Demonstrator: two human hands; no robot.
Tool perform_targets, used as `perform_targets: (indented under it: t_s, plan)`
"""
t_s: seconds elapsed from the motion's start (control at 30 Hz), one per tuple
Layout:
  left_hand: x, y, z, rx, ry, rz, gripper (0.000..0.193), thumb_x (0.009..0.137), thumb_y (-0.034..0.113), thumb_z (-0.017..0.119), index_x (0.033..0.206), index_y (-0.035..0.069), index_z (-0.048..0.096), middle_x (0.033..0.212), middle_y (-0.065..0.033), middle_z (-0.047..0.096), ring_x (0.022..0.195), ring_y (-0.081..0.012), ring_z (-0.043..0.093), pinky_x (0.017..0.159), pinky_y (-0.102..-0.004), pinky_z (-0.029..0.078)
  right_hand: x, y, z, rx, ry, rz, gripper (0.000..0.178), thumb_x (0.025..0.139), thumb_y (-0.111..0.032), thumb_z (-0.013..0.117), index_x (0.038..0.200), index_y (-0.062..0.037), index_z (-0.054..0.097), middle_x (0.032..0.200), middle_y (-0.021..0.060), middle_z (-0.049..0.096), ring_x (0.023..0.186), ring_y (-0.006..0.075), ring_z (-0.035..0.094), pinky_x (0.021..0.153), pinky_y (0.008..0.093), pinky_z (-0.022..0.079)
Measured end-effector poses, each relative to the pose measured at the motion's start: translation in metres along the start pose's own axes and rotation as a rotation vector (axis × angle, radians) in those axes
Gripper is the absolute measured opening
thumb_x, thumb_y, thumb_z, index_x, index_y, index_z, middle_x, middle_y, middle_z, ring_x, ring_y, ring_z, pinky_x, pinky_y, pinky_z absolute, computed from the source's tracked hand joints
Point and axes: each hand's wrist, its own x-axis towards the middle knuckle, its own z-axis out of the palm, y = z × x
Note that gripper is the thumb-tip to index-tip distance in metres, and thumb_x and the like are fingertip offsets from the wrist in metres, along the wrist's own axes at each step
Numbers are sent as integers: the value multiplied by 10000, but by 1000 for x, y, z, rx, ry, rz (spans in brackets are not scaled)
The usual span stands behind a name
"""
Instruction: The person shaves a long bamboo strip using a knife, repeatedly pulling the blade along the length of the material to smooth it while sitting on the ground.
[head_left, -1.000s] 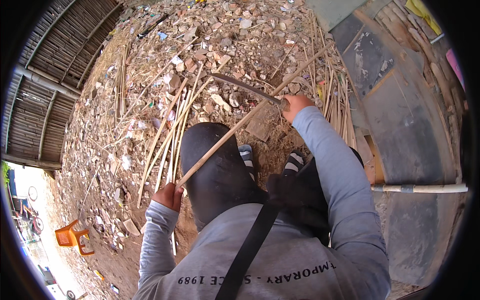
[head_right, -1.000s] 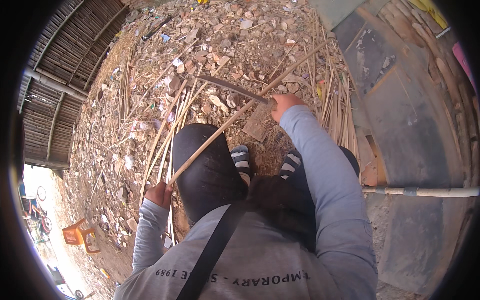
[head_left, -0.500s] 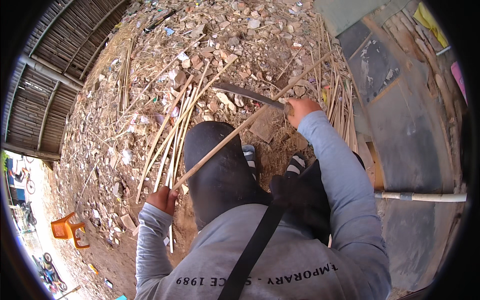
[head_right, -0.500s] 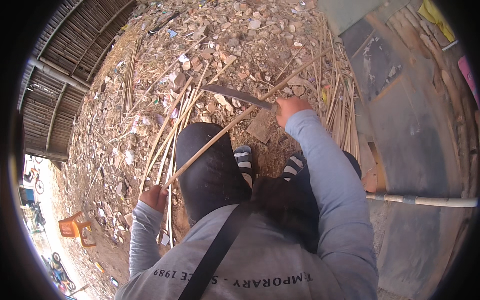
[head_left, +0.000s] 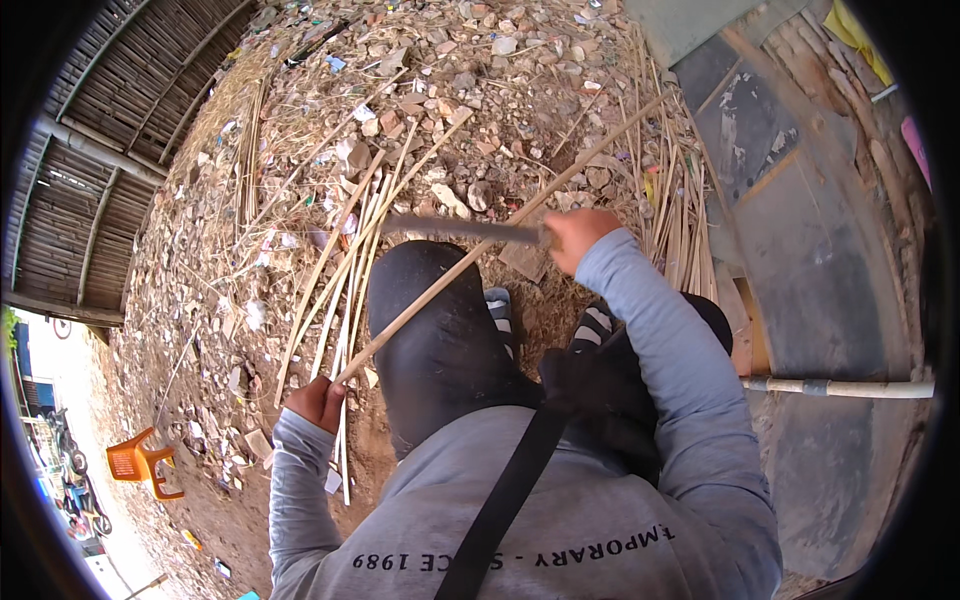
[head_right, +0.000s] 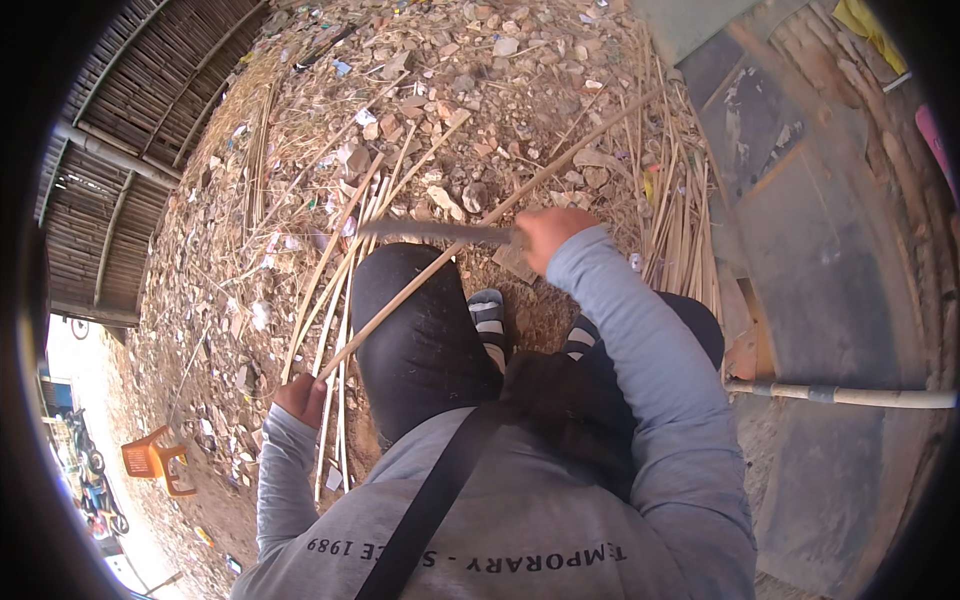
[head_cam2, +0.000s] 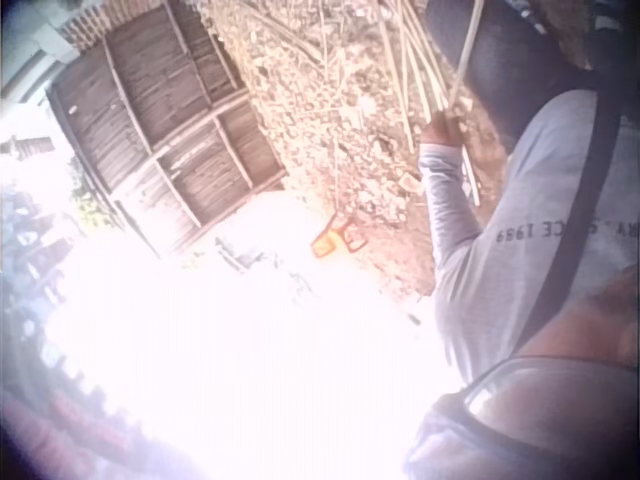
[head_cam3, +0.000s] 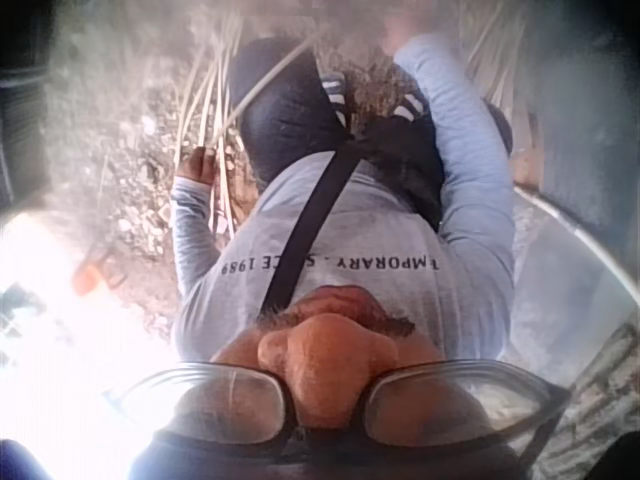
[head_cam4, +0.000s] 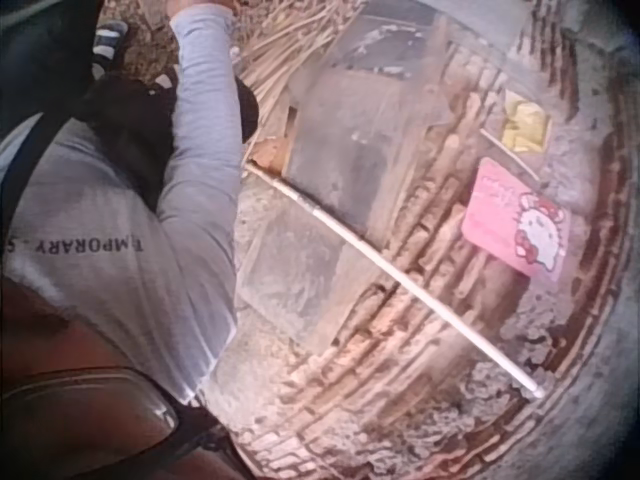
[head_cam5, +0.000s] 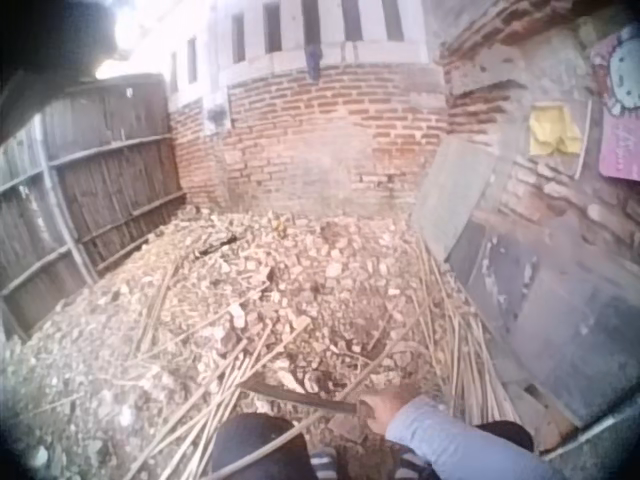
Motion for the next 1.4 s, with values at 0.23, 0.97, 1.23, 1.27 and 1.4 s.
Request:
perform_targets:
  t_s: [0.23,0.97,1.23,1.27,1.4]
  plan:
    - [0,-16,10,57,79,72,427,918,405,558,715,30,531,558,-213,536,540,-436,555,503,-498,428,11,59,10,95,119,204,340,744,-227,691,1065,-121,653,874,169,678,820,383,646,773,455,532]
    - [-3,-37,11,78,108,90,370,910,354,574,720,42,517,528,-190,523,513,-416,557,491,-485,433,0,12,-6,31,-63,45,348,736,-235,679,1067,-128,653,875,162,682,852,361,656,786,446,531]
    - [-1,-39,8,106,118,115,340,907,343,580,752,43,531,537,-193,531,521,-415,562,486,-482,431,5,41,-10,92,42,215,382,716,-224,688,1081,-116,658,871,185,674,858,366,650,778,439,529]
    - [-1,-39,9,107,117,110,340,907,343,580,752,43,531,537,-193,531,521,-415,562,486,-482,431,3,30,-9,94,39,212,382,716,-224,688,1081,-116,658,871,185,674,858,366,650,778,439,529]
    - [-2,-38,8,89,95,83,341,910,339,578,754,40,530,548,-200,542,536,-424,568,489,-490,434,1,7,-2,-47,-69,-37,284,722,-201,676,995,-124,667,859,183,672,824,378,648,749,443,531]
